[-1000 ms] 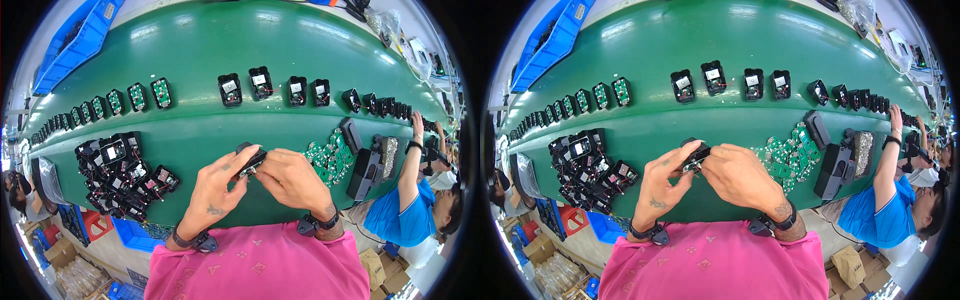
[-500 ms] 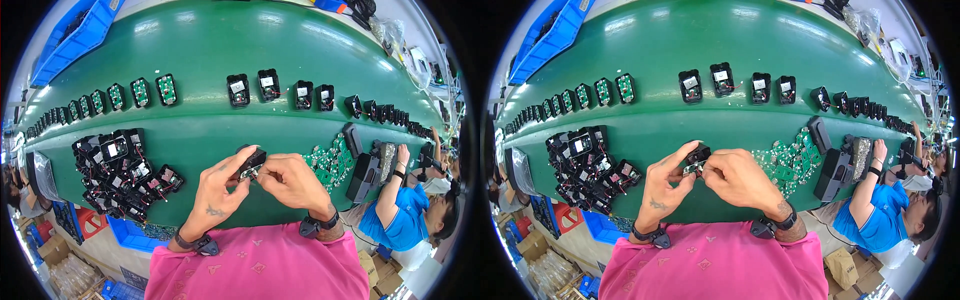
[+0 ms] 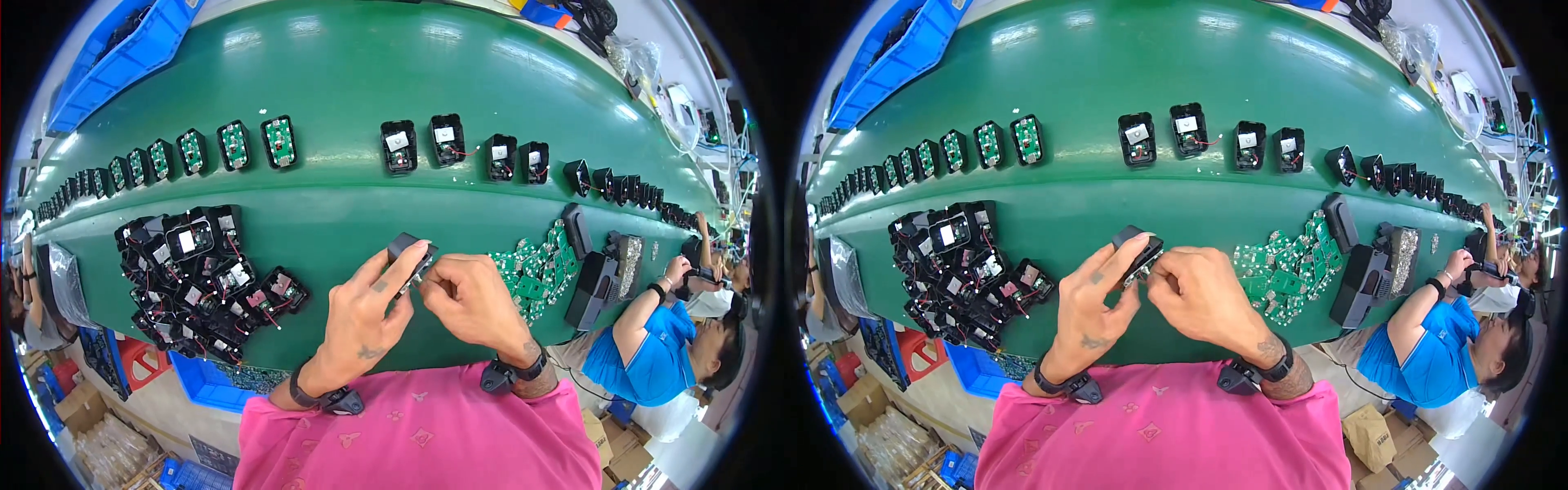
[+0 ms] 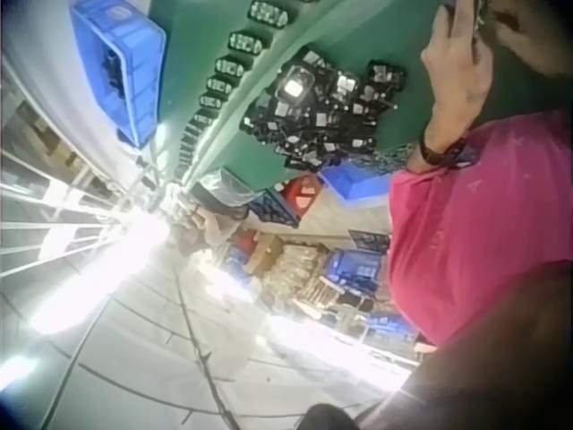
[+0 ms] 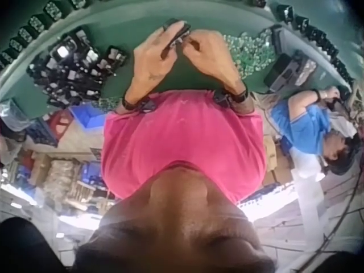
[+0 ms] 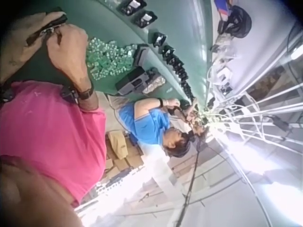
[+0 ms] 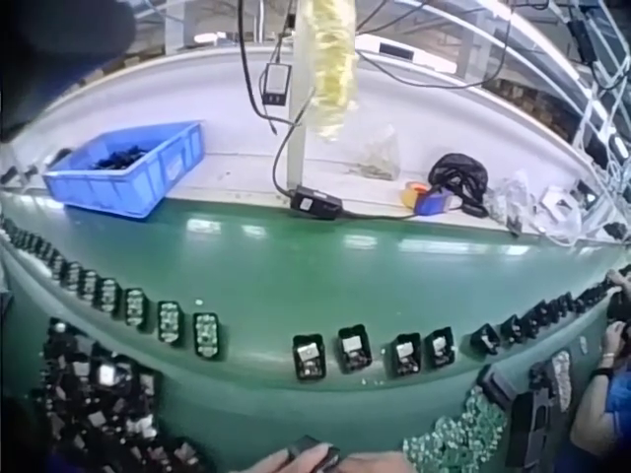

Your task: Assembling electronic circuit boards into black plastic housings on an industrial assembly line.

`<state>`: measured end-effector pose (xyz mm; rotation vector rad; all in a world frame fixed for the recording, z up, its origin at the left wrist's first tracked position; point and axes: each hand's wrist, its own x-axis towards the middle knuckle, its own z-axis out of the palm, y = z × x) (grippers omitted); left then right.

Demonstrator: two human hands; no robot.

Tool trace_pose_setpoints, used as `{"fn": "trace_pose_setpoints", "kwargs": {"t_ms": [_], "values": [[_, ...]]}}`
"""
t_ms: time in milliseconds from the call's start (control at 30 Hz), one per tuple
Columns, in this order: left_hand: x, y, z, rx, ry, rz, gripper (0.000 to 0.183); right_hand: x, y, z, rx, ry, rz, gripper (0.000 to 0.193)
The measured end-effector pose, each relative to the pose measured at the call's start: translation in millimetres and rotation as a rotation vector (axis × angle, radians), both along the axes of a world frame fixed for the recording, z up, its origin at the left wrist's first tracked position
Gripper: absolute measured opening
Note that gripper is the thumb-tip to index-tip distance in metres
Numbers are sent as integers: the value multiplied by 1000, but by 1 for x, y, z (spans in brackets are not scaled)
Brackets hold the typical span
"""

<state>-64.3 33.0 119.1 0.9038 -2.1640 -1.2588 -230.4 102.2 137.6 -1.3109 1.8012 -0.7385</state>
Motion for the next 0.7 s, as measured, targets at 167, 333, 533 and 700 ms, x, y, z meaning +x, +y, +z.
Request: {"fn": "trace_pose_setpoints", "kwargs": {"t_ms": [167, 333, 533, 700], "values": [[9, -7, 2, 293, 149, -13, 59, 5, -5, 10, 70, -125, 20, 13], [8, -2, -5, 81, 80, 29, 64, 14, -9, 9, -2, 79, 45, 14], [4, -6, -16, 285, 119, 14, 57, 20, -8, 3, -78, 115, -59, 13], [2, -7, -16, 668, 341, 122, 50, 15, -4, 2, -209, 147, -248, 10]]}}
